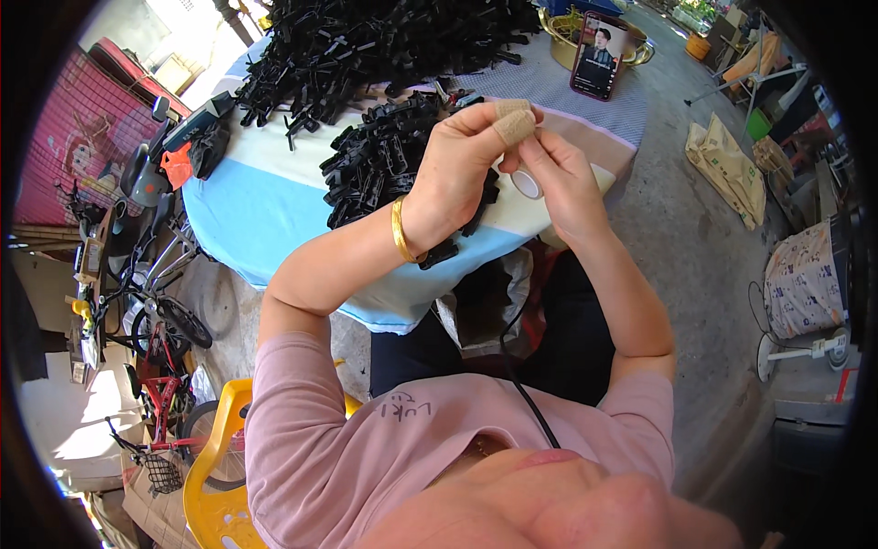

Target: Applying small pieces of tape to black plastic components at a workbench.

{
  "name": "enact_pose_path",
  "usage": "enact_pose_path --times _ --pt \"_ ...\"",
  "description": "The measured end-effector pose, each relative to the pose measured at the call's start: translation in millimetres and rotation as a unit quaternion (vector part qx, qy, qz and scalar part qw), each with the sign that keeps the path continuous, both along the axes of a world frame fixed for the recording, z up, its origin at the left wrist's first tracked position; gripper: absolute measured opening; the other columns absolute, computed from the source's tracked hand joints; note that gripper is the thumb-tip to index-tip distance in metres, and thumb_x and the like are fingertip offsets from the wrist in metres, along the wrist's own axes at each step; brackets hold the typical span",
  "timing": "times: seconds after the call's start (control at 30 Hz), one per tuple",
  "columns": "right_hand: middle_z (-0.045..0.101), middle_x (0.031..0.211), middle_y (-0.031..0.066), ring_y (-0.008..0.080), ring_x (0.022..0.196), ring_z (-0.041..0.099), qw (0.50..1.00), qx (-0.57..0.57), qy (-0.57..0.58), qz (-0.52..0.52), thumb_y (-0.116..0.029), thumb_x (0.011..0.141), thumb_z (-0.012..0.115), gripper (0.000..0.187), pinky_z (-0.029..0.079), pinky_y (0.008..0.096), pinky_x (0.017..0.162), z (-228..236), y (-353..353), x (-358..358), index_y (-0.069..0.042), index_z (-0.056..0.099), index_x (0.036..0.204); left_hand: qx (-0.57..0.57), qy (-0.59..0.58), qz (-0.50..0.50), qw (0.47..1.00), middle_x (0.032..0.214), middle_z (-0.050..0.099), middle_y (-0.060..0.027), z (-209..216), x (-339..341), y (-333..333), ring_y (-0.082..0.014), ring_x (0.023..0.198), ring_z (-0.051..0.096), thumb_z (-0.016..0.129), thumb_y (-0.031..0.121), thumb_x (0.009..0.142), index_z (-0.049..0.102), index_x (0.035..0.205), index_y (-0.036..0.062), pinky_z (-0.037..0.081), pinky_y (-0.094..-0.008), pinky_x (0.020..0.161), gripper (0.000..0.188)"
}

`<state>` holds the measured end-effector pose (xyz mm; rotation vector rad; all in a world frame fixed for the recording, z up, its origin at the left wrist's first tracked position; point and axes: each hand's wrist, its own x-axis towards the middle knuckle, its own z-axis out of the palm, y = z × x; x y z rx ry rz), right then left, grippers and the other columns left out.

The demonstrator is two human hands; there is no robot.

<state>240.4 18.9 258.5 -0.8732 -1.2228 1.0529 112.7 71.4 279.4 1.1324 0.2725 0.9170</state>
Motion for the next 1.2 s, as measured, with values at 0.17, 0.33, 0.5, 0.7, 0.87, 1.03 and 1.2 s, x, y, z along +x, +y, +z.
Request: enact_pose_path --times 0.17,0.33,0.5,0.7,0.87,1.03,1.2 --pt "0.059 0.077 0.0045 0.0111 0.072 0.054 0.999 0.022 -0.026 -0.007 -0.016 0.091 0.047 0.021 0.042 0.023 0.068 4 13 -2 0.0 0.059 0.085 -0.004 0.007 0.023 1.0 0.094 0.063 -0.0089 3 5 12 -0.0081 0.067 0.053 0.056 0.016 0.086 0.06 0.097 0.0024 0.041 -0.0189 0.056 0.018" --pt "0.06 0.077 0.0077 0.0135 0.069 0.056 0.876 0.191 -0.367 -0.247 -0.015 0.088 0.051 0.018 0.042 0.0256 0.061 2 10 -5 -0.002 0.06 0.079 0.023 0.054 0.055 0.997 0.084 0.063 -0.0077 4 16 30 -0.0127 0.072 0.057 0.055 0.013 0.085 0.062 0.085 -0.0001 0.045 -0.0234 0.065 0.014" --pt "0.058 0.073 0.0052 0.0188 0.064 0.056 0.793 0.443 -0.419 0.005 -0.01 0.072 0.057 0.005 0.043 0.0311 0.058 -19 -31 -60 -0.008 0.06 0.075 0.021 -0.065 0.222 0.973 0.088 0.062 -0.0086 29 3 125 -0.0223 0.087 0.058 0.054 0.027 0.087 0.06 0.093 0.0029 0.047 -0.0346 0.08 0.025" --pt "0.054 0.074 0.0033 0.0095 0.07 0.052 0.967 0.194 -0.122 -0.115 -0.019 0.093 0.043 0.021 0.041 0.0217 0.065 38 -7 4 0.0 0.053 0.091 -0.011 -0.044 -0.054 0.998 0.094 0.06 -0.0072 68 -24 84 -0.0217 0.094 0.056 0.056 0.025 0.087 0.059 0.094 0.0083 0.045 -0.0354 0.085 0.019" --pt "0.056 0.074 0.0021 0.0079 0.069 0.052 0.97 0.144 -0.089 -0.175 -0.025 0.088 0.055 0.027 0.04 0.0198 0.063 33 19 11 -0.001 0.053 0.101 0.002 0.027 -0.105 0.994 0.111 0.057 -0.0114 46 -24 60 -0.0194 0.108 0.05 0.052 0.04 0.087 0.054 0.109 0.0067 0.04 -0.0387 0.089 0.041" --pt "0.057 0.075 0.0018 0.0077 0.068 0.052 0.96 0.177 -0.098 -0.192 -0.027 0.086 0.059 0.033 0.04 0.0186 0.062 50 26 5 -0.001 0.053 0.105 0.053 -0.004 -0.169 0.984 0.122 0.048 -0.0095 37 -23 40 -0.0236 0.112 0.044 0.05 0.046 0.086 0.043 0.125 0.0042 0.037 -0.0377 0.092 0.058" --pt "0.058 0.078 0.0019 0.007 0.065 0.051 0.986 0.117 -0.013 -0.116 -0.026 0.084 0.061 0.035 0.041 0.0184 0.061 56 24 6 -0.001 0.052 0.107 0.29 0.106 -0.031 0.951 0.13 0.039 -0.0074 37 -23 29 -0.0208 0.119 0.036 0.058 0.048 0.078 0.043 0.128 0.0096 0.034 -0.038 0.094 0.065"
